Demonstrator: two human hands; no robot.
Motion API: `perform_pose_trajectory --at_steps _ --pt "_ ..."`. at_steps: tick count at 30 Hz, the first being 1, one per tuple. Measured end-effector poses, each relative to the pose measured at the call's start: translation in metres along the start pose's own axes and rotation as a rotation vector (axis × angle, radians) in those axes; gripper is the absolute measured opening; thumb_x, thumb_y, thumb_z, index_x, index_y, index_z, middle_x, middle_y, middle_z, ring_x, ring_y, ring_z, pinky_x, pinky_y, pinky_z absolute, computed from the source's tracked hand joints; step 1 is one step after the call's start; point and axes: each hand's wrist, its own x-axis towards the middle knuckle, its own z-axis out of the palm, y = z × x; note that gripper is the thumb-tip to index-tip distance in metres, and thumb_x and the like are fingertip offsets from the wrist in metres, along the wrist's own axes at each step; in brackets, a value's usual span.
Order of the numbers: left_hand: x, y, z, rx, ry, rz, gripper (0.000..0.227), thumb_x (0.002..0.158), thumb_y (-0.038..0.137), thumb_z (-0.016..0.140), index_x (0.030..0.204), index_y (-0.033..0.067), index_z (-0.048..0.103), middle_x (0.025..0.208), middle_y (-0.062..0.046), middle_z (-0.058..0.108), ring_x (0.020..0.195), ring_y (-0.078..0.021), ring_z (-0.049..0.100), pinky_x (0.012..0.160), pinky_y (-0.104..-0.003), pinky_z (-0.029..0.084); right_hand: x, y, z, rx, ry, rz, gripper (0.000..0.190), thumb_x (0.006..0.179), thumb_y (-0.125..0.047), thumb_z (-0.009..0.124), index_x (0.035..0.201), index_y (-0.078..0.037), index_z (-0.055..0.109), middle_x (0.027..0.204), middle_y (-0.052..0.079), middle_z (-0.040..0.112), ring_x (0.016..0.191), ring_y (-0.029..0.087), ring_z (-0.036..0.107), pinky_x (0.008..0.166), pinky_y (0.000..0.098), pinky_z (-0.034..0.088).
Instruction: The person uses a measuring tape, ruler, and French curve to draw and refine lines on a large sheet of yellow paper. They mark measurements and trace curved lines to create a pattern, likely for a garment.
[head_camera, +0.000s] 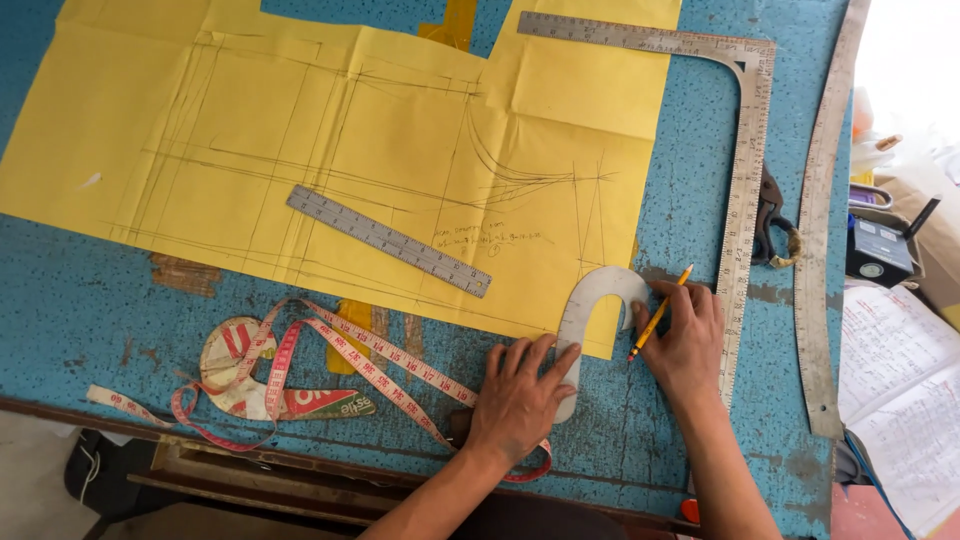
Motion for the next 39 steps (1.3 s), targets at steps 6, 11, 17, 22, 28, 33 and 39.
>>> perform_pose_trajectory --at_steps 6,11,17,22,28,33,39 --pt "0.001 0.003 0.005 -0.015 -0.121 -0.065 0.053 0.109 0.037 0.049 0.16 0.0304 0.038 0.156 -0.012 0.038 0.137 -0.0418 0.036 0.109 -0.067 0.029 0.004 0.002 0.007 0.012 0.034 -0.049 0.034 0.099 -0.029 0.069 0.125 -0.008 0.068 0.105 0.013 0.059 0.108 0.036 0.057 0.094 0.0504 0.044" --pt "-0.001 0.005 0.0 -0.036 -0.106 -0.062 0.054 0.11 0.043 0.042 0.162 0.0308 0.032 0.16 -0.012 0.036 0.141 -0.0419 0.034 0.111 -0.067 0.027 0.005 -0.003 0.005 0.024 0.04 -0.049 0.03 0.099 -0.029 0.068 0.123 -0.011 0.07 0.101 0.012 0.055 0.101 0.033 0.055 0.093 0.0501 0.043" --pt "-0.005 0.007 -0.002 -0.057 -0.062 -0.051 0.057 0.11 0.048 0.04 0.161 0.0268 0.031 0.161 -0.011 0.035 0.143 -0.04 0.033 0.116 -0.066 0.028 0.003 -0.002 0.008 0.004 0.062 -0.066 0.028 0.1 -0.029 0.069 0.122 -0.012 0.072 0.102 0.012 0.054 0.101 0.033 0.054 0.091 0.0494 0.043" --pt "-0.003 0.008 -0.006 -0.058 -0.089 -0.056 0.062 0.108 0.052 0.041 0.163 0.0266 0.029 0.162 -0.013 0.035 0.141 -0.0407 0.034 0.113 -0.064 0.024 0.003 0.003 0.012 -0.004 0.099 -0.098 0.027 0.1 -0.028 0.069 0.121 -0.01 0.072 0.101 0.012 0.054 0.098 0.032 0.054 0.087 0.0488 0.043" --pt "-0.004 0.008 -0.002 -0.135 -0.165 -0.097 0.06 0.107 0.054 0.042 0.161 0.0358 0.025 0.165 -0.01 0.024 0.149 -0.0453 0.021 0.121 -0.07 0.017 0.003 0.001 0.011 0.03 0.096 -0.072 0.027 0.102 -0.026 0.067 0.122 -0.009 0.072 0.102 0.013 0.055 0.101 0.032 0.054 0.089 0.0485 0.043" --pt "-0.004 0.007 -0.014 -0.091 -0.109 -0.061 0.061 0.108 0.049 0.042 0.163 0.0275 0.028 0.163 -0.012 0.033 0.144 -0.0395 0.032 0.115 -0.064 0.024 0.003 0.0 0.012 -0.015 0.102 -0.102 0.026 0.101 -0.029 0.068 0.121 -0.013 0.072 0.105 0.012 0.056 0.103 0.032 0.056 0.091 0.0497 0.043" --pt "-0.004 0.005 -0.015 -0.118 -0.148 -0.063 0.062 0.108 0.048 0.041 0.164 0.0275 0.025 0.165 -0.012 0.03 0.145 -0.0406 0.03 0.115 -0.063 0.022 0.002 -0.001 0.013 -0.046 0.086 -0.077 0.03 0.1 -0.034 0.068 0.121 -0.014 0.072 0.105 0.011 0.056 0.103 0.032 0.055 0.09 0.0489 0.044"
